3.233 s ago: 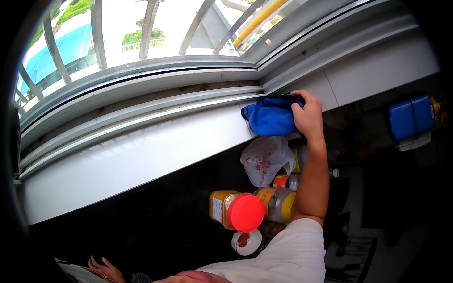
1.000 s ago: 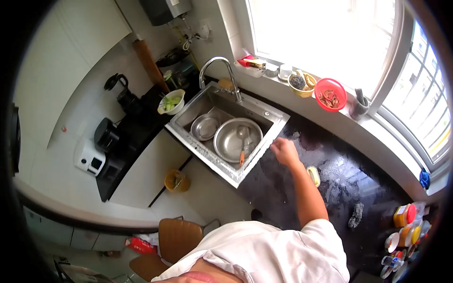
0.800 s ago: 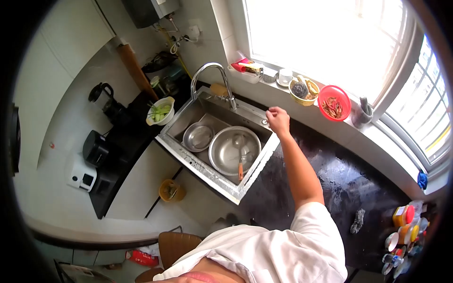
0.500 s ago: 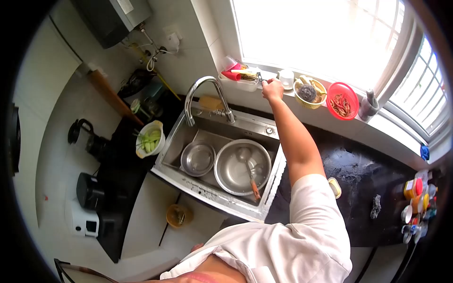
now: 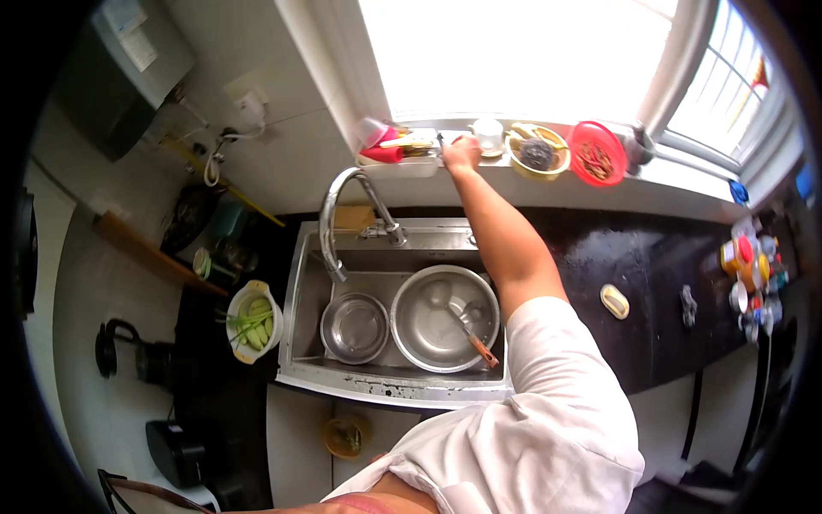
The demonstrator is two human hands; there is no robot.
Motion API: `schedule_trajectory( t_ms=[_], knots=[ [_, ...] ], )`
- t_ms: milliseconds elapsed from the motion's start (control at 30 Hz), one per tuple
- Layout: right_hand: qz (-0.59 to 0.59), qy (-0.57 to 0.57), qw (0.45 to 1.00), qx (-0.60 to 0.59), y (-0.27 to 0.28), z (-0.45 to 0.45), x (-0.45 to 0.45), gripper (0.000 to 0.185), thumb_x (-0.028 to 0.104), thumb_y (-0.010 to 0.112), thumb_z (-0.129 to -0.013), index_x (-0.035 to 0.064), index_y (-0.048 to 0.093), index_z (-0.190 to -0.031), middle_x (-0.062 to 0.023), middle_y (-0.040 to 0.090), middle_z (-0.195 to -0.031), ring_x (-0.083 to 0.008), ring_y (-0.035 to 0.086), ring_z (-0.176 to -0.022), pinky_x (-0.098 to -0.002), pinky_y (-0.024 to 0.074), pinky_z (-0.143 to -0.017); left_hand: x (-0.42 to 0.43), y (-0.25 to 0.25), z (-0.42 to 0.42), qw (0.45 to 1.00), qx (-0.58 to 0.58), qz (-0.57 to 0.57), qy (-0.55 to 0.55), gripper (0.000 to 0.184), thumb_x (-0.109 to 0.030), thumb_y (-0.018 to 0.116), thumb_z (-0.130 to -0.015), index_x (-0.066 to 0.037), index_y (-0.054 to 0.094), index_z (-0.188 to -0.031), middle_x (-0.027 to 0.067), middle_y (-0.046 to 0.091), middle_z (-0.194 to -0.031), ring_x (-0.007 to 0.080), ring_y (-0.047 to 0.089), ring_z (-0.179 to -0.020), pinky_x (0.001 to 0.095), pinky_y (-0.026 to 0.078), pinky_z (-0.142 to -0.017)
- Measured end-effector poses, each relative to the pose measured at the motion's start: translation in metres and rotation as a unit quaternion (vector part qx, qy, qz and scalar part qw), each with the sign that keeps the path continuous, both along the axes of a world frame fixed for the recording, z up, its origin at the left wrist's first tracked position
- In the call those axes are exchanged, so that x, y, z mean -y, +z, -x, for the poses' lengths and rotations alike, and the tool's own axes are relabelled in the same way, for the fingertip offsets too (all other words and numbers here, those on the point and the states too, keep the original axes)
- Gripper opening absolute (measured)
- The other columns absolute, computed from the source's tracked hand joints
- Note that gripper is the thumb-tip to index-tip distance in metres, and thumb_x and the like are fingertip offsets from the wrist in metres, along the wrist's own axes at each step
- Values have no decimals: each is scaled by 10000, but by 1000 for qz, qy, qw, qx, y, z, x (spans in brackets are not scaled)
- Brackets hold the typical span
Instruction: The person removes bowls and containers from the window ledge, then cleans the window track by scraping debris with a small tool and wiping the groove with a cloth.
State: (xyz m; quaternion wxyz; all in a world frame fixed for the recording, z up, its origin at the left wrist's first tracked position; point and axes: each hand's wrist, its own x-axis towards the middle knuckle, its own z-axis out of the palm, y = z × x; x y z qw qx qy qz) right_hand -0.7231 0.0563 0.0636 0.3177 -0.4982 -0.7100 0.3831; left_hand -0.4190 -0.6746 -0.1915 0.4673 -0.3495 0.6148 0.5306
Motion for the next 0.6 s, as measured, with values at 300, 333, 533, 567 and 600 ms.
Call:
schedule_trajectory(
  t_ms=[300, 333, 533, 567, 600],
  knots=[
    [-36, -25, 959, -281, -6, -103, 8, 272, 40, 645, -793, 10, 707, -1057, -60, 688, -737, -112, 622, -601, -271, 511, -582, -66, 33, 54, 976, 30, -91, -195, 222, -282, 553, -981, -61, 572, -999, 26, 570, -888, 151, 559, -766, 319, 511, -746],
    [-20, 13, 951, -308, -8, -138, 26, 260, 28, 631, -801, 3, 708, -1048, -37, 675, -735, -94, 590, -584, -261, 502, -576, -81, 40, 63, 968, 32, -103, -227, 229, -286, 546, -984, -60, 572, -1010, 29, 573, -902, 153, 562, -779, 320, 509, -757],
    [148, 94, 945, -278, -74, -401, 147, 109, 49, 625, -884, -23, 669, -952, -29, 619, -677, -93, 559, -554, -246, 452, -496, -200, 87, 51, 887, 85, -173, -420, 281, -311, 505, -1004, -49, 577, -1076, 45, 594, -987, 165, 579, -861, 326, 502, -821],
    [224, 116, 934, -255, -81, -451, 159, 105, 45, 612, -892, -23, 666, -951, -32, 621, -686, -99, 569, -564, -244, 462, -503, -223, 95, 38, 871, 96, -185, -446, 290, -315, 498, -1007, -48, 578, -1087, 48, 597, -1001, 167, 582, -875, 327, 501, -831],
    [299, 141, 915, -231, -85, -501, 167, 103, 40, 599, -901, -22, 664, -950, -36, 622, -694, -104, 580, -573, -243, 472, -511, -245, 102, 20, 854, 109, -196, -469, 300, -319, 491, -1011, -46, 579, -1098, 50, 601, -1015, 168, 585, -889, 328, 500, -842]
  ],
)
